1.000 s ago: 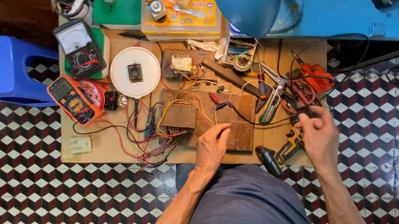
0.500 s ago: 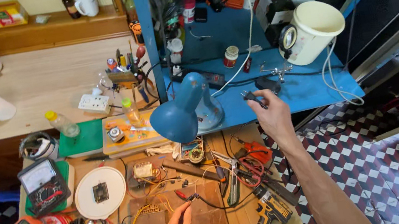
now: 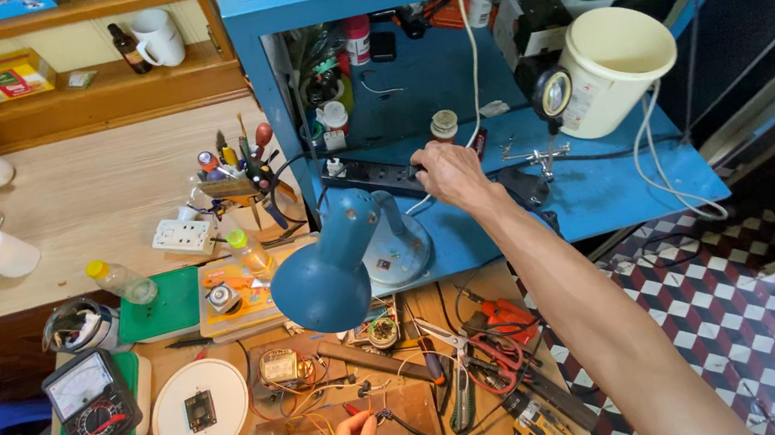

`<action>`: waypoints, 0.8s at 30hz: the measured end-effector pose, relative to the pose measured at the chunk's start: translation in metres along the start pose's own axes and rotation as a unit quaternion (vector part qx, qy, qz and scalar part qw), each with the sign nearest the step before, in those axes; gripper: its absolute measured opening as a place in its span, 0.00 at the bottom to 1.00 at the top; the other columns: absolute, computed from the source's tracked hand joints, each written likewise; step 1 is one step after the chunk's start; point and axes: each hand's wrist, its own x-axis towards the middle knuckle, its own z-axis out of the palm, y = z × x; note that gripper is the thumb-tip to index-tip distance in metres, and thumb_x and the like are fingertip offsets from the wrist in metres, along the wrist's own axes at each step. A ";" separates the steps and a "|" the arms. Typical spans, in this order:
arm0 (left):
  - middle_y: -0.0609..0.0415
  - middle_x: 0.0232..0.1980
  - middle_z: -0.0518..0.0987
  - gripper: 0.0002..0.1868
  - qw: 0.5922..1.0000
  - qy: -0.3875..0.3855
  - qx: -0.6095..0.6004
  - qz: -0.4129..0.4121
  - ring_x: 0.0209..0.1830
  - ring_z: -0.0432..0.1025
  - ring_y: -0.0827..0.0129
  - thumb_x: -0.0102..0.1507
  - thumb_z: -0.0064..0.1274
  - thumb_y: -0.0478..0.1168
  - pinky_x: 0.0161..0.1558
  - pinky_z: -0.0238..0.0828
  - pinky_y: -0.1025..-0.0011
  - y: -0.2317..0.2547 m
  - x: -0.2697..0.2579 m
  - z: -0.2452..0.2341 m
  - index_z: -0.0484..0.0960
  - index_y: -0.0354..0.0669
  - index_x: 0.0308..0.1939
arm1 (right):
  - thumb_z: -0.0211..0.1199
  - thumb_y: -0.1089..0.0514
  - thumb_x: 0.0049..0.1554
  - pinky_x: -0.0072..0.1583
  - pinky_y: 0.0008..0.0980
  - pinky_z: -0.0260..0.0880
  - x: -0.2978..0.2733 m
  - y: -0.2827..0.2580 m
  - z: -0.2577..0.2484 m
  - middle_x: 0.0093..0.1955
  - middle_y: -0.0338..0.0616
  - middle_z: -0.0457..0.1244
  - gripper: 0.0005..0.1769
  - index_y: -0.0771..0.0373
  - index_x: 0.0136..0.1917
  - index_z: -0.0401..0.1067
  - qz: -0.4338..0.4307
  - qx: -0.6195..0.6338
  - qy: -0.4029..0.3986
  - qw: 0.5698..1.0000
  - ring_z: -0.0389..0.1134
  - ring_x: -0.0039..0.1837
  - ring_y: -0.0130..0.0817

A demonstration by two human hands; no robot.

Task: The person uses a multimeter to test an electronic device on a cluttered workbench. They connect probes to various points on the device, observe the multimeter display, and adjust connections throughout the clip.

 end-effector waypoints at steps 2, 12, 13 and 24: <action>0.59 0.33 0.89 0.12 1.000 0.006 -0.009 0.008 0.33 0.81 0.81 0.59 0.63 0.43 0.40 0.76 0.76 0.008 -0.003 0.001 0.89 0.49 0.46 | 0.65 0.56 0.54 0.56 0.52 0.69 0.017 0.007 0.016 0.52 0.52 0.69 0.12 0.59 0.51 0.80 -0.009 -0.026 -0.023 0.999 0.70 0.57 0.53; 0.58 0.27 0.85 0.13 0.997 0.011 -0.008 -0.070 0.27 0.74 0.81 0.59 0.64 0.44 0.36 0.73 0.77 0.028 -0.012 0.010 0.91 0.50 0.47 | 0.65 0.57 0.53 0.56 0.50 0.70 0.048 0.040 0.064 0.53 0.53 0.69 0.12 0.58 0.51 0.81 -0.009 -0.048 -0.070 0.996 0.70 0.56 0.53; 0.58 0.27 0.84 0.13 0.997 0.005 -0.016 -0.073 0.27 0.73 0.81 0.59 0.64 0.44 0.35 0.73 0.77 0.028 -0.011 0.009 0.91 0.50 0.47 | 0.66 0.57 0.52 0.56 0.50 0.70 0.050 0.041 0.065 0.53 0.53 0.69 0.12 0.58 0.50 0.81 -0.010 -0.048 -0.074 0.996 0.70 0.56 0.53; 0.59 0.26 0.84 0.13 0.995 -0.012 -0.034 -0.098 0.26 0.74 0.83 0.59 0.64 0.42 0.34 0.73 0.79 0.025 -0.005 0.014 0.90 0.49 0.47 | 0.64 0.62 0.49 0.55 0.51 0.71 0.079 0.035 0.072 0.48 0.56 0.70 0.07 0.64 0.42 0.79 -0.031 -0.117 -0.149 0.981 0.71 0.53 0.57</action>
